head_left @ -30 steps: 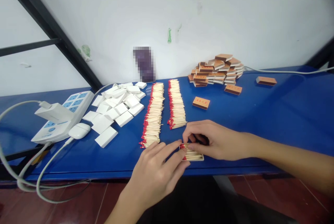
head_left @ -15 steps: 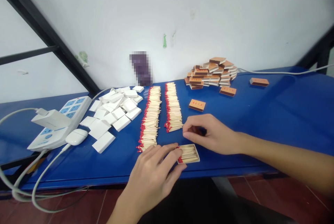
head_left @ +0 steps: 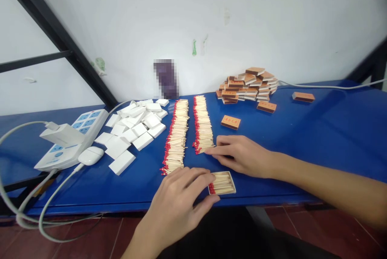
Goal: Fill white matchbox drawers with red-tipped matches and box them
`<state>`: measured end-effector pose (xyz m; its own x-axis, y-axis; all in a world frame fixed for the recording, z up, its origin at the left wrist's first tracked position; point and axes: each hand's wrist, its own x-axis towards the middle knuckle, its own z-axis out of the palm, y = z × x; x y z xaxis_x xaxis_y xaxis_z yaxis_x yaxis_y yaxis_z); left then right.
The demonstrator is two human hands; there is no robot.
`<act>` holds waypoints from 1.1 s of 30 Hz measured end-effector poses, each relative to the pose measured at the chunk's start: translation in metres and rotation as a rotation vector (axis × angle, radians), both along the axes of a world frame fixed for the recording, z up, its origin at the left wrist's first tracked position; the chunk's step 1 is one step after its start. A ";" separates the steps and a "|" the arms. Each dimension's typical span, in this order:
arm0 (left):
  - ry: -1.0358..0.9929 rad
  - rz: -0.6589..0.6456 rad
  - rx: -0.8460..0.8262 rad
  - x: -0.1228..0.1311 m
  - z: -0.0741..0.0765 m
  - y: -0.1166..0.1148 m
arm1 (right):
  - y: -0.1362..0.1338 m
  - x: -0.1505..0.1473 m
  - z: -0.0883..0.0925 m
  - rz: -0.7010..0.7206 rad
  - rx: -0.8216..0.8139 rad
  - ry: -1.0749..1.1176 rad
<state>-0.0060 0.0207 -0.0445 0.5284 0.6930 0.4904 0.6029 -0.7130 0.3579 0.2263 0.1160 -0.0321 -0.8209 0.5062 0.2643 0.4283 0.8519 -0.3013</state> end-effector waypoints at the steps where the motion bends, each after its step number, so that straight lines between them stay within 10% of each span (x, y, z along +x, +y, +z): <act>1: 0.003 0.001 0.002 0.000 0.000 0.000 | 0.000 0.000 0.000 0.004 0.003 0.001; 33: 0.009 -0.011 0.018 0.000 0.001 -0.001 | -0.001 0.000 -0.002 -0.013 0.011 0.025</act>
